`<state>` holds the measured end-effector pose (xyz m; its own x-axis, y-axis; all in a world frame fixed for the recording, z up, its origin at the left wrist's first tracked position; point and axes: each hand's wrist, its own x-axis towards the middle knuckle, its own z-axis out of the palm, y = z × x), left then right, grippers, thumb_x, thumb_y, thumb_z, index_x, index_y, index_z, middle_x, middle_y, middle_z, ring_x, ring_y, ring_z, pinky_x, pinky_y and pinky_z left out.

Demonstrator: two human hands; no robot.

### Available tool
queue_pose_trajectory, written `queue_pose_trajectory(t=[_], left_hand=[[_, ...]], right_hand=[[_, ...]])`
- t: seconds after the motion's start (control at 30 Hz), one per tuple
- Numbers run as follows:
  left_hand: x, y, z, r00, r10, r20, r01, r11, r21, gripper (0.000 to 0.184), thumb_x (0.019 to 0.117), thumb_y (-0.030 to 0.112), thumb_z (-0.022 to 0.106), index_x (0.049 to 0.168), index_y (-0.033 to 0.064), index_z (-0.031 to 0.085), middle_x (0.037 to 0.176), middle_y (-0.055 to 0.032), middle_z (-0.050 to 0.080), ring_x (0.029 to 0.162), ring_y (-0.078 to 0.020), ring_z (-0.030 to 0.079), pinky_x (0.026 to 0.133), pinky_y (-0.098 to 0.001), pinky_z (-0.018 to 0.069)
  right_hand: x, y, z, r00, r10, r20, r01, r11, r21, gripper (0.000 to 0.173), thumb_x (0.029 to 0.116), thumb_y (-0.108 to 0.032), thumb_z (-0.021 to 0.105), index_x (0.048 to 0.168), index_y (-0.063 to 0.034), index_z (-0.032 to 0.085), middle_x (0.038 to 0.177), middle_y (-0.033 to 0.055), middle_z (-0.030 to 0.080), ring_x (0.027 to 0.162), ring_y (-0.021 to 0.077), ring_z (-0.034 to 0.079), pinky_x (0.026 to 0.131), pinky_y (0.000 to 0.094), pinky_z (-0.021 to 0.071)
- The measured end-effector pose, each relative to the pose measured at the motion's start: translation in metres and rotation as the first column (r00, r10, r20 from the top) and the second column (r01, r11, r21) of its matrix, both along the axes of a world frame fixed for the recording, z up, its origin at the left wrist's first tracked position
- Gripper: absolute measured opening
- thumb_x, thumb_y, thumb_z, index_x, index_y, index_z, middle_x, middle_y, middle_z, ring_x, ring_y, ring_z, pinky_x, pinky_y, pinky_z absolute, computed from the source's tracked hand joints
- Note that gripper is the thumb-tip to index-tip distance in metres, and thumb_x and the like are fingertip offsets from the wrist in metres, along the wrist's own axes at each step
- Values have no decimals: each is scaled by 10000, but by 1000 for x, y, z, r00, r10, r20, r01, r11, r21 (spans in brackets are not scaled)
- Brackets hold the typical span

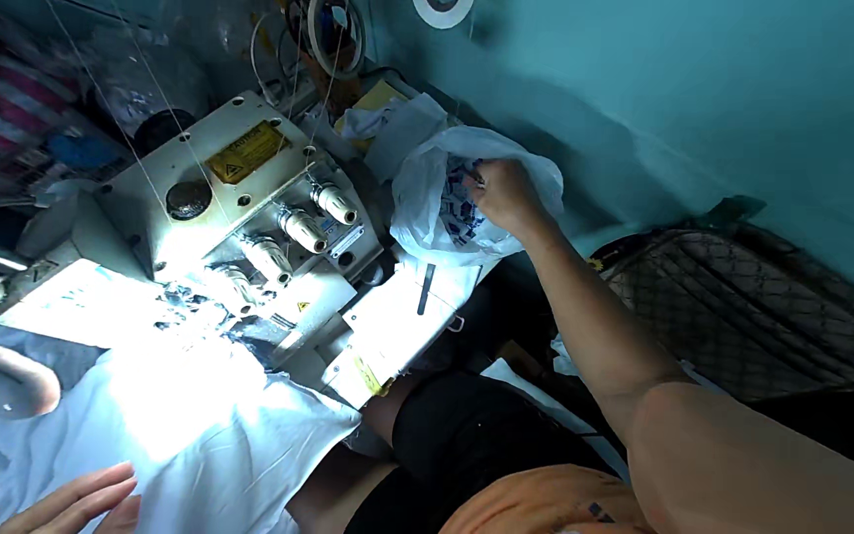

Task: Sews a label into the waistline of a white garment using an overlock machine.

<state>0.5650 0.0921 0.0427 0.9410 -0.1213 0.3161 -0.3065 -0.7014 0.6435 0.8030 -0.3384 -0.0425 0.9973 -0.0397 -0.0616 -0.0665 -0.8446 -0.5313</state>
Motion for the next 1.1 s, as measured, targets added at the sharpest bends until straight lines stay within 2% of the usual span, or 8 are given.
queue_pose_trajectory(t=[0.13,0.27,0.43,0.63,0.83,1.0,1.03,1.1], left_hand=[[-1,-5,-1,1000,-22,-11,21,999,-27,189,1000,21,588,971,-151,660,1077,-176,690,1122,-58,611,1000,-212,483],[-1,-9,-7,999,-14,-44,13,1000,-13,182,989,33,597,962,-132,670,1054,-147,697,1105,-20,606,987,-185,481],[-2,-12,-8,997,-23,-70,23,1000,-11,190,994,39,585,969,-126,676,1062,-145,700,1112,-10,604,988,-171,472],[-5,-13,-12,997,-17,-76,16,1000,-8,188,997,53,590,976,-107,686,1074,-122,705,1126,3,601,1000,-166,467],[-6,-17,-9,997,-50,-59,48,998,-33,166,1000,68,600,992,-69,693,1107,-77,703,1148,20,591,1009,-164,468],[-5,-31,-12,992,-119,-52,116,992,-55,157,1026,160,602,1056,41,700,1133,3,706,1149,39,597,997,-156,480],[-4,-37,-14,991,-126,-50,122,989,-88,151,1023,167,605,1083,71,706,1138,25,709,1140,30,606,988,-168,492],[-3,-54,-20,991,-121,-54,108,975,-196,164,1020,199,612,1149,202,713,1149,124,716,1108,14,647,974,-209,538]], right_hand=[[8,6,-9,986,154,-57,-162,964,-211,234,971,-45,616,1150,78,702,1205,301,651,1179,490,604,950,668,463],[11,8,-14,977,190,-98,-210,940,-269,229,957,-35,628,1156,56,698,1187,320,649,1144,514,613,910,688,464],[20,11,0,952,234,-196,-291,888,-356,344,918,91,599,1240,9,690,1355,310,550,1175,518,580,899,679,467],[30,0,-5,930,335,-150,-367,850,-377,188,999,-54,615,1122,52,710,1222,294,634,1171,492,603,917,668,474],[0,-13,5,933,325,157,-306,943,-135,194,977,-84,666,1023,102,700,1068,289,663,1021,466,654,868,647,494],[-14,-20,13,979,144,142,-152,987,52,217,970,-116,664,1040,89,682,958,268,681,912,412,662,810,612,499],[-17,-20,14,973,95,211,-127,981,143,227,965,-131,670,1037,84,684,943,233,682,870,331,657,801,528,523],[-29,-11,19,942,-82,324,-76,892,446,152,927,-152,693,951,-8,652,805,23,601,671,57,538,646,242,486]])
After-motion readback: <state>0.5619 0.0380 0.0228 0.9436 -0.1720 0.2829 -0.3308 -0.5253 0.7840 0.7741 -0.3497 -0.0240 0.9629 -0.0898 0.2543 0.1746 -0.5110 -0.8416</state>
